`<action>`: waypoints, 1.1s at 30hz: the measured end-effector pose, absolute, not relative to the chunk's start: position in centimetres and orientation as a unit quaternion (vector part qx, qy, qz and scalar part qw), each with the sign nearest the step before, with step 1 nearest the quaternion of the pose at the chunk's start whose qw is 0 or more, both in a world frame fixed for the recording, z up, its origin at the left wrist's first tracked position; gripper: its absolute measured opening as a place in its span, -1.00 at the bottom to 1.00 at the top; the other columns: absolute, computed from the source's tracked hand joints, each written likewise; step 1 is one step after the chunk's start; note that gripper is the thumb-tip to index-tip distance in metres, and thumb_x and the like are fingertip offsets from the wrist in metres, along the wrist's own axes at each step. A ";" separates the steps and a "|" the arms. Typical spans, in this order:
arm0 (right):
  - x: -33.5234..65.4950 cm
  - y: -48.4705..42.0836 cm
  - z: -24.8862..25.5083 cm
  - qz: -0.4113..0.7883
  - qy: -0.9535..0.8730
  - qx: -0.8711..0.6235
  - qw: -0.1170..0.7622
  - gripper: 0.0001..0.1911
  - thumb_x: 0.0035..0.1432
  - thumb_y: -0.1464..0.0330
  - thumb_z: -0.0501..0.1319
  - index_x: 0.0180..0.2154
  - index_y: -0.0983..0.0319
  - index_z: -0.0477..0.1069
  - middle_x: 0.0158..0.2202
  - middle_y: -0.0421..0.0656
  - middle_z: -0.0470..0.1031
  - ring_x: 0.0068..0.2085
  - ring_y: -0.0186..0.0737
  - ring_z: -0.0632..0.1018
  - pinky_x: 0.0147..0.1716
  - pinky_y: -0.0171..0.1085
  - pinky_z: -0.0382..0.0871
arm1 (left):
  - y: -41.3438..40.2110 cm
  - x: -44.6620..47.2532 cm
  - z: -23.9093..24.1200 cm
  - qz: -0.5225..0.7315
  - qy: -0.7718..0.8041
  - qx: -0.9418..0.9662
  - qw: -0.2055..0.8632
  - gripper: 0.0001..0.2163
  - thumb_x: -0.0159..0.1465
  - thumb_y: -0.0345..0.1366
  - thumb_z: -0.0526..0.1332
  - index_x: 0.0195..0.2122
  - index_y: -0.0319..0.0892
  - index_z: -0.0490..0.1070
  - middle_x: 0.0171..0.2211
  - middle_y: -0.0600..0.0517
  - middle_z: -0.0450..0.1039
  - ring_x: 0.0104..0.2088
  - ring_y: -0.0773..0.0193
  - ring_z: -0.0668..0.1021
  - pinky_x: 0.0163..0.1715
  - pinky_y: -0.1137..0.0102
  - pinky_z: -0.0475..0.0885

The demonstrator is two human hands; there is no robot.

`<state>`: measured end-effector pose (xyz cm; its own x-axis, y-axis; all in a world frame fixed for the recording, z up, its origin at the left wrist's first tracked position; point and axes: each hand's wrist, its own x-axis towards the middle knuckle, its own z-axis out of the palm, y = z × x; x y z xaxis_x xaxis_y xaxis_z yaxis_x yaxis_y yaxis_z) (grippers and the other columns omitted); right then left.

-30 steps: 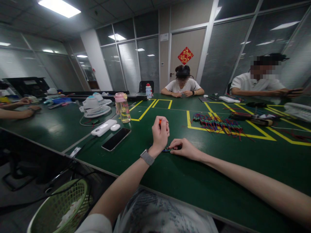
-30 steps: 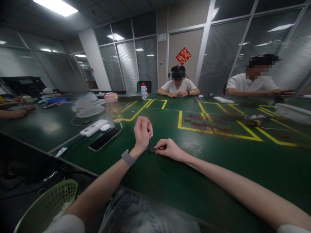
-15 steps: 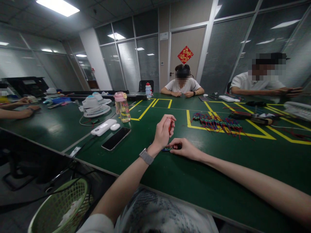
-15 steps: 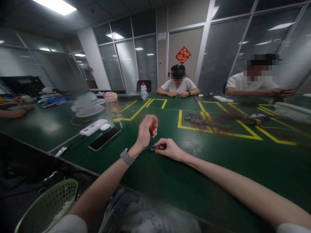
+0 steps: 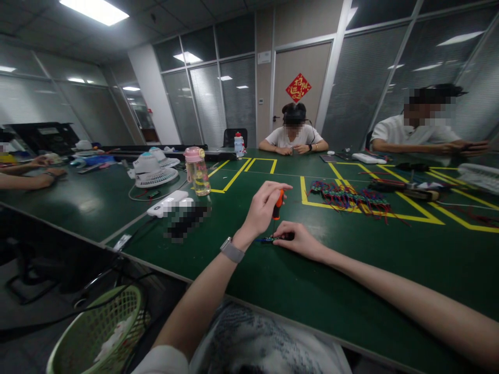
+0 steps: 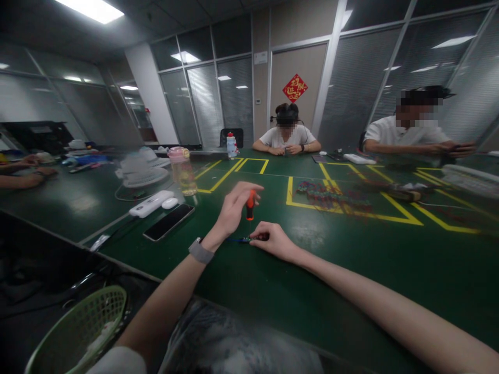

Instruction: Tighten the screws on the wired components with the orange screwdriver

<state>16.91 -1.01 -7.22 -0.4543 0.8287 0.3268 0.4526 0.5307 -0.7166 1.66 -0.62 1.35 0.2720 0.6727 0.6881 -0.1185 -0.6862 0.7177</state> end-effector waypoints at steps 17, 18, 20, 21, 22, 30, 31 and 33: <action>16.5 -1.2 -6.8 0.277 -0.811 -0.399 0.326 -0.83 0.00 0.36 0.28 -0.31 0.25 0.57 -0.40 -0.16 0.43 -0.42 -0.33 0.39 -0.43 -0.33 0.28 | -0.4 1.6 1.3 0.539 0.176 0.701 0.433 -0.75 0.26 -0.25 0.12 -0.08 -0.15 0.43 -0.24 -0.05 0.45 -0.34 0.32 0.53 -0.30 0.38 0.47; 16.4 -1.2 -6.7 0.275 -0.813 -0.398 0.324 -0.82 0.00 0.36 0.28 -0.31 0.25 0.57 -0.40 -0.16 0.43 -0.42 -0.34 0.39 -0.43 -0.33 0.28 | -0.4 1.6 1.2 0.549 0.189 0.701 0.415 -0.78 0.22 -0.25 0.17 -0.13 -0.16 0.46 -0.27 -0.03 0.44 -0.36 0.34 0.52 -0.34 0.42 0.46; 16.4 -1.1 -6.7 0.275 -0.813 -0.401 0.322 -0.83 0.00 0.36 0.28 -0.31 0.25 0.57 -0.40 -0.16 0.43 -0.43 -0.34 0.39 -0.44 -0.34 0.28 | -0.2 1.6 1.0 0.581 0.218 0.705 0.345 -0.84 0.15 -0.26 0.26 -0.26 -0.16 0.49 -0.32 0.01 0.40 -0.38 0.37 0.48 -0.38 0.48 0.43; 16.5 -1.1 -6.7 0.276 -0.811 -0.402 0.322 -0.83 0.00 0.36 0.28 -0.32 0.25 0.57 -0.41 -0.16 0.43 -0.43 -0.34 0.39 -0.44 -0.34 0.28 | -0.2 1.5 0.9 0.596 0.229 0.706 0.307 -0.86 0.11 -0.26 0.29 -0.30 -0.15 0.50 -0.33 0.02 0.38 -0.36 0.38 0.47 -0.37 0.50 0.41; 16.6 -1.0 -6.7 0.278 -0.811 -0.400 0.324 -0.83 0.00 0.35 0.28 -0.32 0.25 0.57 -0.41 -0.16 0.42 -0.44 -0.34 0.39 -0.45 -0.34 0.28 | -0.1 1.5 0.8 0.606 0.235 0.707 0.277 -0.87 0.10 -0.26 0.30 -0.32 -0.15 0.50 -0.32 0.02 0.37 -0.32 0.36 0.46 -0.34 0.49 0.41; 17.0 -1.0 -6.7 0.294 -0.815 -0.382 0.321 -0.78 0.01 0.33 0.28 -0.26 0.26 0.56 -0.37 -0.14 0.44 -0.41 -0.32 0.41 -0.41 -0.33 0.32 | 0.3 0.9 1.0 0.568 0.174 0.681 0.428 -0.74 0.28 -0.23 0.08 -0.08 -0.18 0.43 -0.15 -0.10 0.46 -0.25 0.26 0.55 -0.25 0.33 0.49; 16.9 -1.0 -6.7 0.296 -0.811 -0.386 0.325 -0.80 0.00 0.34 0.28 -0.29 0.27 0.56 -0.37 -0.14 0.45 -0.41 -0.32 0.42 -0.41 -0.33 0.32 | 0.4 0.9 1.0 0.570 0.182 0.676 0.431 -0.74 0.26 -0.23 0.12 -0.09 -0.18 0.43 -0.20 -0.09 0.47 -0.29 0.28 0.55 -0.28 0.34 0.49; 16.8 -1.2 -6.7 0.298 -0.805 -0.391 0.331 -0.83 0.00 0.35 0.28 -0.33 0.28 0.55 -0.37 -0.13 0.45 -0.41 -0.32 0.42 -0.40 -0.32 0.32 | 0.6 0.8 0.9 0.586 0.209 0.677 0.393 -0.79 0.20 -0.24 0.21 -0.18 -0.19 0.47 -0.29 -0.03 0.47 -0.36 0.34 0.53 -0.32 0.41 0.47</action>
